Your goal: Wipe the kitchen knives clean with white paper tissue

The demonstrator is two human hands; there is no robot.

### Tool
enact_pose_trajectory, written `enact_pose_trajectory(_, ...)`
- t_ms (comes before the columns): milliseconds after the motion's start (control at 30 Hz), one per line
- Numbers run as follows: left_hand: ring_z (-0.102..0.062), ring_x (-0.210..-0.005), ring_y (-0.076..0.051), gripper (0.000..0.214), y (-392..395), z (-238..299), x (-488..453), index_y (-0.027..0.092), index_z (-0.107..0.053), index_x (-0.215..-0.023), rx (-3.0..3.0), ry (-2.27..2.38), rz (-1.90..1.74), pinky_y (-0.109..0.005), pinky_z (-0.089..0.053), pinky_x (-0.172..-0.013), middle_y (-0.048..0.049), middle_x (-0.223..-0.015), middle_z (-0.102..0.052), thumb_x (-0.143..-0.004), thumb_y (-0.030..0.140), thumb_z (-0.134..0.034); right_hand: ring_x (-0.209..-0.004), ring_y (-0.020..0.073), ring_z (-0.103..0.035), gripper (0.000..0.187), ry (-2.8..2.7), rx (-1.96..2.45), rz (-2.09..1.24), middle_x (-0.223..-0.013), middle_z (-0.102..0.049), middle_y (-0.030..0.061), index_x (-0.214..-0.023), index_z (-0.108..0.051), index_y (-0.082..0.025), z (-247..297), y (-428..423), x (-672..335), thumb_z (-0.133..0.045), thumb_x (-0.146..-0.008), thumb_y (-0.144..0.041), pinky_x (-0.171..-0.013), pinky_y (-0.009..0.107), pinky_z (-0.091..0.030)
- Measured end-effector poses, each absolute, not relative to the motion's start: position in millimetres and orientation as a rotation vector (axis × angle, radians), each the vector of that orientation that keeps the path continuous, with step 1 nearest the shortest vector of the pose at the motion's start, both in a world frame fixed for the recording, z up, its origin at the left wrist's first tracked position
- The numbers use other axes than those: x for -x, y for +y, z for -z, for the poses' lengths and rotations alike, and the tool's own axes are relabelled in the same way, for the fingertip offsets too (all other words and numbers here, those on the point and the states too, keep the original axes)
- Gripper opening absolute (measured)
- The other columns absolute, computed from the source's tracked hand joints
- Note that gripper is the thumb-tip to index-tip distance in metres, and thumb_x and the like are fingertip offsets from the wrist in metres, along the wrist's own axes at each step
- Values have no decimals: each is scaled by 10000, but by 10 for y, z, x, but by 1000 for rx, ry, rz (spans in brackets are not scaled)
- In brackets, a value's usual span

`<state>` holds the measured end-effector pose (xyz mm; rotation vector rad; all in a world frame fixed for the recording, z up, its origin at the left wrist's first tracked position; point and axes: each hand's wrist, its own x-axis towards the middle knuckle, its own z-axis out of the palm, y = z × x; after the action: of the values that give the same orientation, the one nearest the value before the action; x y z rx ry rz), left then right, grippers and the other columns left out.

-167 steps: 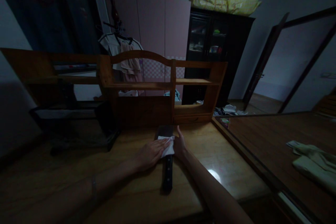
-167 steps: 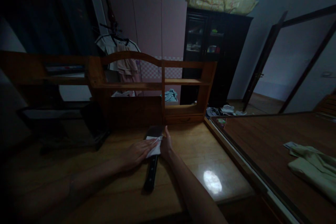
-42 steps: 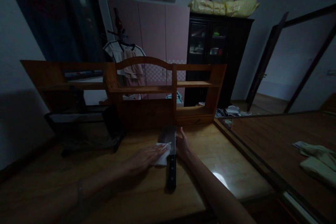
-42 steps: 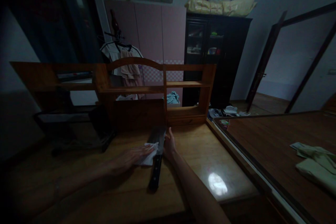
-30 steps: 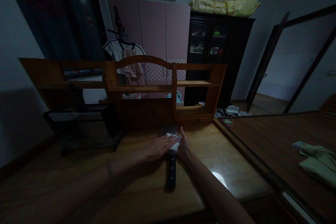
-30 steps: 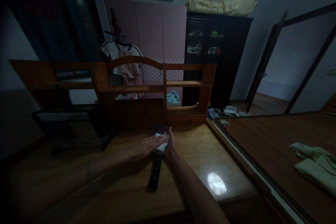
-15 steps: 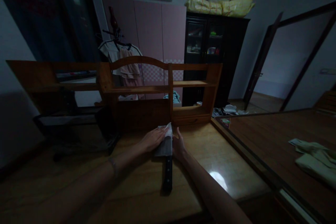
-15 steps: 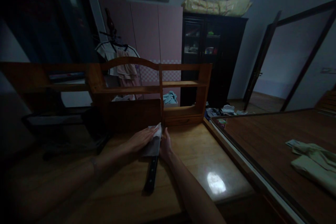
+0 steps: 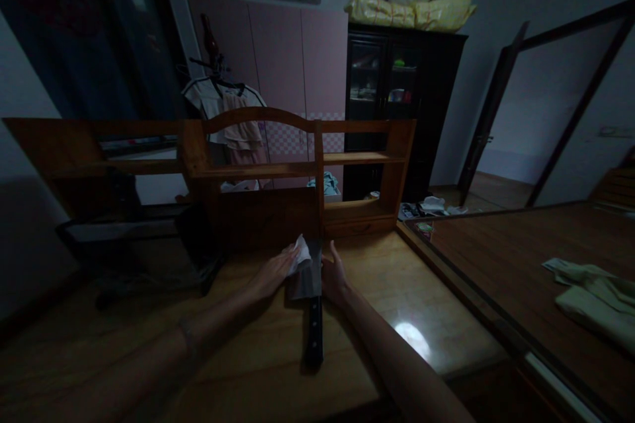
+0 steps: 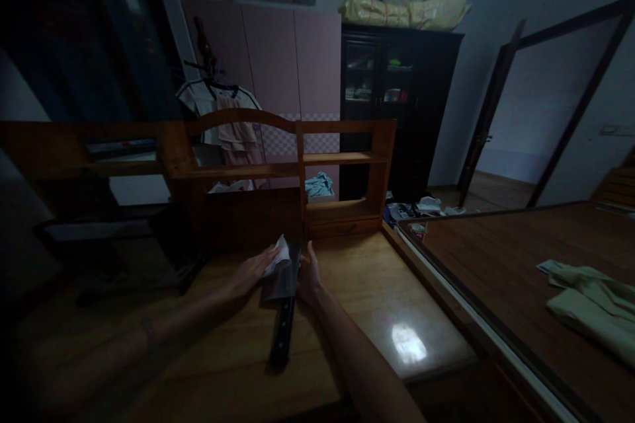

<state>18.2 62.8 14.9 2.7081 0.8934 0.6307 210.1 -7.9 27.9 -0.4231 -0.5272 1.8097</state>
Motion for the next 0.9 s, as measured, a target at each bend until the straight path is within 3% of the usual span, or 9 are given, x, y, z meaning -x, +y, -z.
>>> enact_pose_trajectory(233,-257,-1371,-163,474,35,-236,-155,263,-249,-1453,-2705,818,-564,-378,-230,-1136,15,-1507,-236,-987,278,-161,-710,223,-646,599,-551,417,-1806,-677,-654,71,-843,-613,-151,-281,-69,-2099,-344,-854,-686,-668,347,-513)
enact_pose_trajectory(367,-337,-1336,-172,457,-228,-331,-223,312,-286,-1435,-2787,758,-556,-384,-275,-1117,33,-1475,-320,-987,289,-198,-728,222,-648,571,-538,414,-1787,-696,-661,68,-821,-613,-155,-226,-41,-2105,-367,-855,-669,-694,355,-509)
enact_pose_trajectory(600,-430,-1276,-183,433,-226,-418,-327,272,-365,-1402,-2926,654,-561,-375,-338,-1076,-26,-1383,-471,-984,295,-252,-740,244,-653,557,-565,414,-1778,-714,-677,66,-832,-631,-168,-217,-42,-2101,-415,-824,-682,-721,393,-500)
enact_pose_trajectory(900,-547,-1153,-191,453,-236,-441,-211,305,-452,-1350,-2715,721,-683,-354,-412,-1001,0,-1277,-576,-993,344,-176,-758,246,-661,539,-624,460,-1794,-805,-701,83,-963,-648,-154,-241,-86,-2083,-429,-848,-634,-752,396,-485)
